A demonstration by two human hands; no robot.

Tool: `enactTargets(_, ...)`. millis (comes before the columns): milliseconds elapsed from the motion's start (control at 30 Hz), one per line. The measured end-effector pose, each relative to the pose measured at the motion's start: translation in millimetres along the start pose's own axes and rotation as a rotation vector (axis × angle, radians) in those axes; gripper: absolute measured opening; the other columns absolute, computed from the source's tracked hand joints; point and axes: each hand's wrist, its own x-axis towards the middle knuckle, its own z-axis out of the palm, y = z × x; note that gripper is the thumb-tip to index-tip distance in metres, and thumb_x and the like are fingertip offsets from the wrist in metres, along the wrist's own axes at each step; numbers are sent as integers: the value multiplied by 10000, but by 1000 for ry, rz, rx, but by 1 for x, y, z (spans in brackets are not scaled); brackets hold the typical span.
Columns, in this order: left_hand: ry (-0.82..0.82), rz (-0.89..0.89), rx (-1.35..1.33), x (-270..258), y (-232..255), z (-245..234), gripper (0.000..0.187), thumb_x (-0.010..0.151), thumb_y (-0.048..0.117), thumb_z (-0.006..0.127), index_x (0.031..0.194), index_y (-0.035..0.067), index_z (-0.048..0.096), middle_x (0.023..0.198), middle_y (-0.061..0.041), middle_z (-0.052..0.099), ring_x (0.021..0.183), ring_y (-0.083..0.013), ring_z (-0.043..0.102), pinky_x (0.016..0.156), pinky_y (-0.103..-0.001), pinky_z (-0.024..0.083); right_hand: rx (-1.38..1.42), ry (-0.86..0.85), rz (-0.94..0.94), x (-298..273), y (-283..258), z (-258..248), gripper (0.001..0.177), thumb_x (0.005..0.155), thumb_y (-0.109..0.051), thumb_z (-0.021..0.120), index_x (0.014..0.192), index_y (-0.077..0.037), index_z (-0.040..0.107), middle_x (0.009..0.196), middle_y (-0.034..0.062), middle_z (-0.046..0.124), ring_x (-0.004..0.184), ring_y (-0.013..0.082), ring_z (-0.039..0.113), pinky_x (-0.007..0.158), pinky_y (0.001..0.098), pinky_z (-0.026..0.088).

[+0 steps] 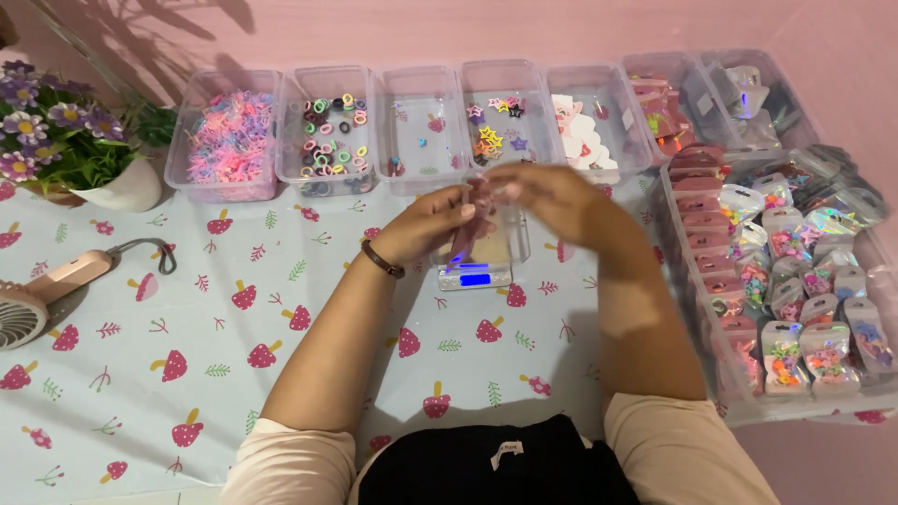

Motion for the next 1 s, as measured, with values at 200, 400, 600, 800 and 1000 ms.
enactTargets(200,168,112,-58,0,15,20,489,957,183,722,1309,-79,507,1017,-114,600,903,-231,678,618,-319,603,16,397,-94,-18,65,-63,390,1109,-276,431,1281,-2,648,1220,238,682,1100,340,677,900,370,540)
enactTargets(400,213,52,-118,-1,10,0,498,953,209,702,1387,50,518,1378,-184,601,1233,-365,643,1068,-429,512,-305,504,321,14,95,-91,319,982,-98,480,1215,-75,695,1255,108,700,1142,265,642,987,386,461)
enactTargets(600,368,123,-18,0,3,-2,406,946,180,737,1256,51,509,1192,-123,610,1176,-325,649,988,-422,536,-497,105,368,67,203,-104,341,878,-107,628,1193,-83,755,1027,237,762,855,383,748,838,459,558)
enactTargets(800,415,93,-27,-3,6,-2,450,930,206,746,1284,61,508,1205,-92,607,1232,-344,630,1030,-435,512,-499,-7,545,84,216,-104,397,841,-128,575,1179,-148,782,1058,186,776,934,346,750,927,439,533)
enactTargets(1000,433,83,-23,0,-6,-11,493,922,216,753,1316,55,504,1187,-79,594,1230,-336,629,1043,-442,505,-620,203,435,84,244,-121,393,909,-33,519,1195,-156,758,1220,203,721,1207,423,635,1027,501,491)
